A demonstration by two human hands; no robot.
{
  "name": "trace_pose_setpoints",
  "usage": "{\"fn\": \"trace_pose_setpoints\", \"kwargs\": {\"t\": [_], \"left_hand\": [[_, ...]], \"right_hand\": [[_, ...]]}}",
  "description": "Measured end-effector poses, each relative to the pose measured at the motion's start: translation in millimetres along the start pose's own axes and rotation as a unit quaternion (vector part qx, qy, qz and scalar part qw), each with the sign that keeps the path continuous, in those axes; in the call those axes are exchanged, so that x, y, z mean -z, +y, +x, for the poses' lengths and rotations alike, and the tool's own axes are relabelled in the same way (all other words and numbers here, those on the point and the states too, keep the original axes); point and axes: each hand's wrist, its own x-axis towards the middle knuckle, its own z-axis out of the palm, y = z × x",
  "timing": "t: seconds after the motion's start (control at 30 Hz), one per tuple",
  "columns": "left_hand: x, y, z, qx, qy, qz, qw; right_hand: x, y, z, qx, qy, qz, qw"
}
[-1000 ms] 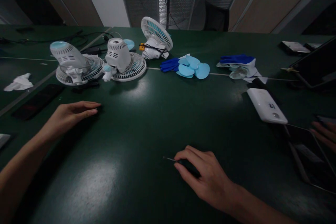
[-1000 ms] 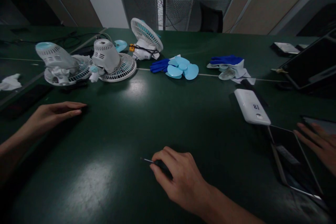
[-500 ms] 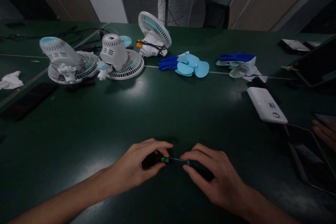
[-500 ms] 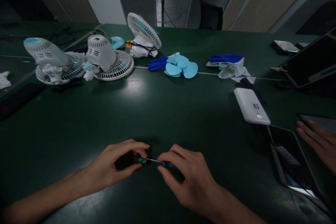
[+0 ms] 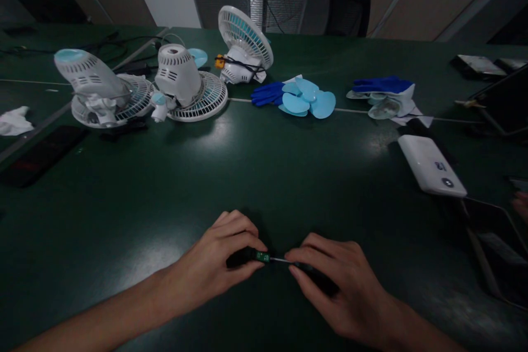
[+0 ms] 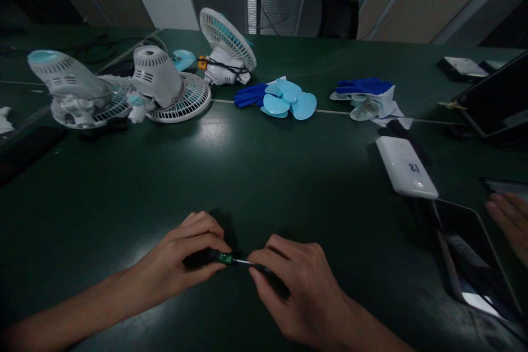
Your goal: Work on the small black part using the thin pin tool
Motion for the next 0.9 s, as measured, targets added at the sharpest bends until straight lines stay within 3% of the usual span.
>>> {"fn": "trace_pose_setpoints", "kwargs": {"t": [0.3,0.5,0.7,0.9], "left_hand": [[1.1,0,-1,0.006,-0.017,-0.001,1.000],[-0.9,-3,-2,0.008,-0.013,-0.006,1.000],[-2.9,-7,-2,-0.001,0.025,-0.038,0.999],[11.8,-13,-14,-0.028,0.001,-0.018,0.999]], "right_hand": [[-6,-4,3,-0.017,0.038,0.095,0.995],[-3,-1,-1,-0.015,0.046,0.069,0.996],[-4,0,-2,-0.018,0.036,0.053,0.998],[-3,0,-1,-0.028,0.042,0.056,0.997]]}}
